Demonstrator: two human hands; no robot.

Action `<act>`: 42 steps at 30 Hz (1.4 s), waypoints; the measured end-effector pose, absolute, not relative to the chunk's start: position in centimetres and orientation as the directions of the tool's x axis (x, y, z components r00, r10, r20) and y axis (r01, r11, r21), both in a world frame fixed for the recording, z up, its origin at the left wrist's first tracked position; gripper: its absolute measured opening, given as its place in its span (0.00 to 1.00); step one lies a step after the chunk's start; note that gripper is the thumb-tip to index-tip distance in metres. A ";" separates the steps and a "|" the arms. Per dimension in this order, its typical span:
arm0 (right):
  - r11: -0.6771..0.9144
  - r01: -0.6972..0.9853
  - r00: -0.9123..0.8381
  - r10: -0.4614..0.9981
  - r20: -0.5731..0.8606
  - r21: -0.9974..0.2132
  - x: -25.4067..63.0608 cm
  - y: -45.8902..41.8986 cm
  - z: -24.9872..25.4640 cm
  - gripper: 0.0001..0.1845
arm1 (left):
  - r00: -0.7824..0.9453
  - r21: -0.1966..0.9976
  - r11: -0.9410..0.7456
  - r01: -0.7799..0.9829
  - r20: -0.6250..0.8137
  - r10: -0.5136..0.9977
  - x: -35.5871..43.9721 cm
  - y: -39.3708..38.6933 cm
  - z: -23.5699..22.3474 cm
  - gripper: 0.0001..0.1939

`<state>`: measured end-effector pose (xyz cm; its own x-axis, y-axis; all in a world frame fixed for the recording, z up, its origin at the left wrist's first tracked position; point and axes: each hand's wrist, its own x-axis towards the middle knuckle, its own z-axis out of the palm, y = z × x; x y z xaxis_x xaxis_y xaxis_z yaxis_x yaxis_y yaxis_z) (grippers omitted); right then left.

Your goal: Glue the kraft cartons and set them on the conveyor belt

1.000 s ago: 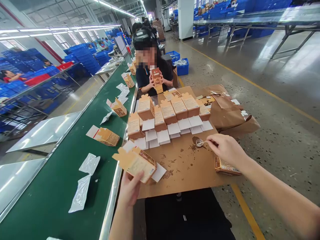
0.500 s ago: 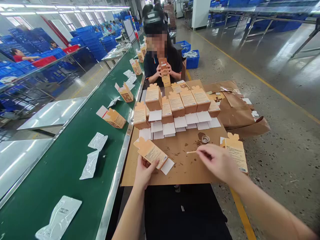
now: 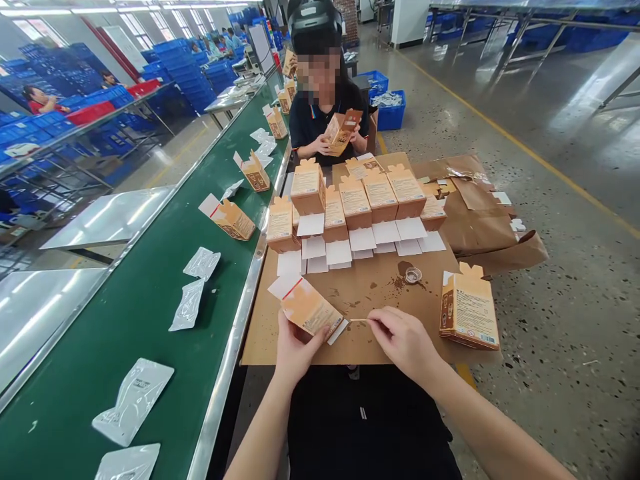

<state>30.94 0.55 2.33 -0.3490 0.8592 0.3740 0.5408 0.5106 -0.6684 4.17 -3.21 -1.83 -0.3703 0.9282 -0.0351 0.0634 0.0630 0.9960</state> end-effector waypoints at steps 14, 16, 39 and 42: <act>0.432 0.494 -0.203 0.901 0.384 -0.754 33.6 -3.6 4.5 0.13 | -0.467 0.812 0.130 0.569 0.188 0.864 1.5 -4.5 -1.2 0.32; 0.433 0.485 -0.174 0.899 0.401 -0.760 33.7 -3.7 4.5 0.12 | -0.588 0.747 0.264 0.610 0.203 0.783 -2.4 -4.8 -0.5 0.35; 0.294 0.578 -0.012 0.936 0.352 -0.761 38.1 -3.5 3.1 0.13 | -0.688 0.751 -0.018 0.660 0.614 0.388 -8.7 -4.4 2.8 0.39; 0.283 0.594 0.018 0.931 0.365 -0.753 38.9 -3.7 3.5 0.15 | -0.603 0.700 -0.189 0.689 0.698 0.386 -8.5 0.2 7.0 0.24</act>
